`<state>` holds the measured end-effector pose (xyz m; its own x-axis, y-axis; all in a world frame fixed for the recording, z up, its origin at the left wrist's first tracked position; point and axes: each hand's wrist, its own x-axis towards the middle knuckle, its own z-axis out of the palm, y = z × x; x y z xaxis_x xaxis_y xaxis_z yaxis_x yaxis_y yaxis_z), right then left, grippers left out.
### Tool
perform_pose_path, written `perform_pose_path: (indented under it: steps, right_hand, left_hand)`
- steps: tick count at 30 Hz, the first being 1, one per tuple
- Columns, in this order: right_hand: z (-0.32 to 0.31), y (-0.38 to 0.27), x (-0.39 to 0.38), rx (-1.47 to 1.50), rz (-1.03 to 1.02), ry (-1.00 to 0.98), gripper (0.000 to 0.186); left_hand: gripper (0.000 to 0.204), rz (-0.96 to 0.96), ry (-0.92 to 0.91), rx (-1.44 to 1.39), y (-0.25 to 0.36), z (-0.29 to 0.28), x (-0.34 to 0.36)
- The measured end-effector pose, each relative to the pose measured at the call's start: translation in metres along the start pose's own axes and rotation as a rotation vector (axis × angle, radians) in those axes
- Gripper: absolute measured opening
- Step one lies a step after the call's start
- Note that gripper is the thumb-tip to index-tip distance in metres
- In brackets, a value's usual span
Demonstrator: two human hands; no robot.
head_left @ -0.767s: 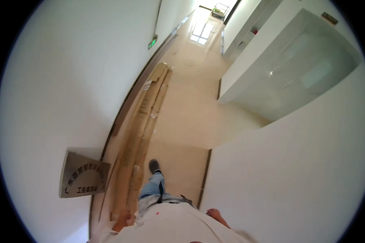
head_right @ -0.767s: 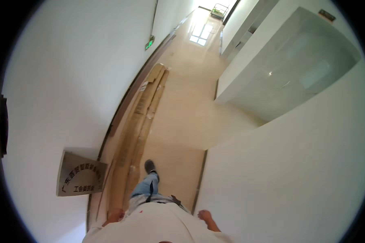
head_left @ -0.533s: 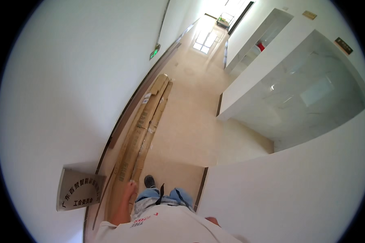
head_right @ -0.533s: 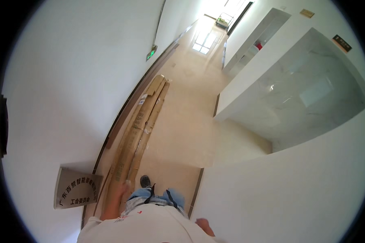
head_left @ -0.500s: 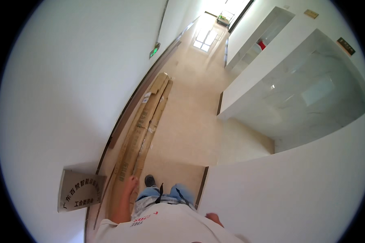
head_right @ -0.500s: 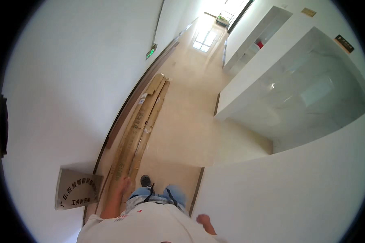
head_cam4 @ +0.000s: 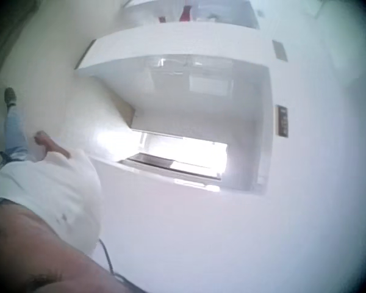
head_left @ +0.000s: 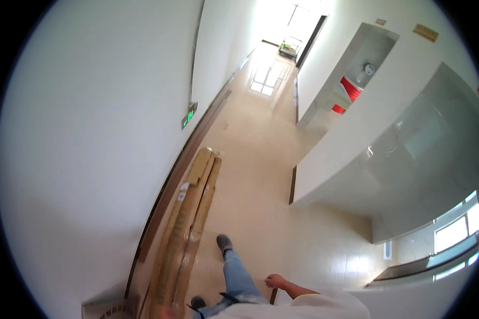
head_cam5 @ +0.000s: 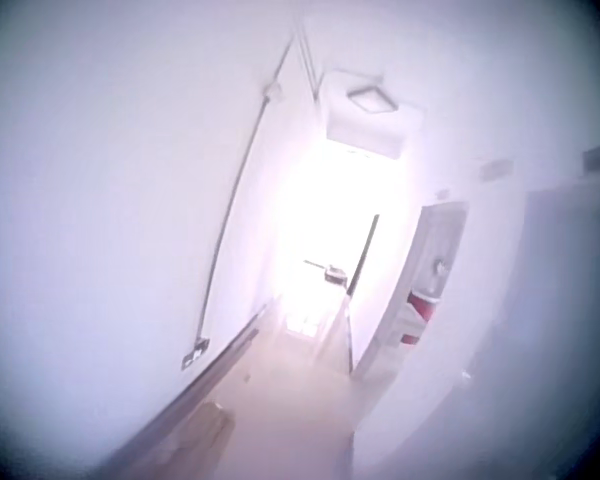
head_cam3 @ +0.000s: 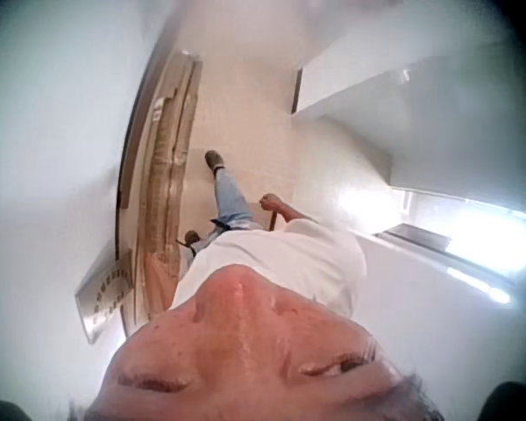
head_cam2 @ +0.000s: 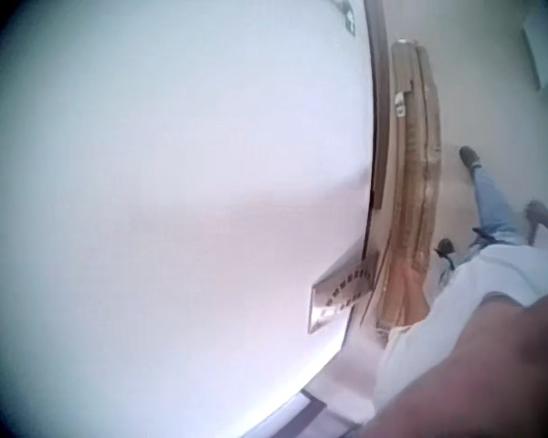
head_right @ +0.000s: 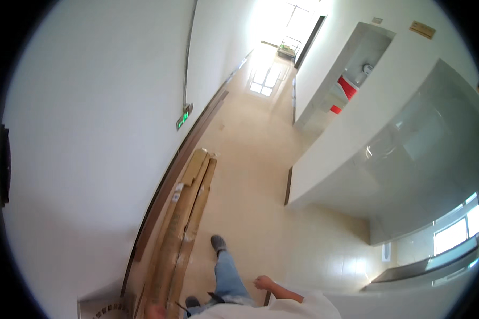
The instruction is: The person unboxes wooden strips in a hallway, carries several strips into a room, and uses a miter saw to cut the ends off the wooden strips one by one.
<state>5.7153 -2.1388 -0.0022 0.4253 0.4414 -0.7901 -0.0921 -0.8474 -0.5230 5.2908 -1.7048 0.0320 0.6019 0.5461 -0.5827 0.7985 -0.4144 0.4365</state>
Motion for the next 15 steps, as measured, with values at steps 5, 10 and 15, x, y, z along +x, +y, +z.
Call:
perform_pose_path:
  steps: [5, 10, 15]
  right_hand:
    - [-0.115, -0.136, 0.184, -0.422, -0.139, 0.069, 0.036]
    - [-0.111, -0.262, 0.279, -0.073, -0.193, -0.106, 0.033]
    - [0.014, -0.205, 0.487, -0.176, -0.445, -0.256, 0.036]
  left_hand:
    - [0.026, -0.798, 0.086, -1.514, 0.032, 0.073, -0.007]
    - [0.041, -0.733, 0.091, -1.583, 0.077, 0.077, 0.066]
    - [0.040, -0.601, 0.084, -1.559, 0.073, 0.075, 0.191]
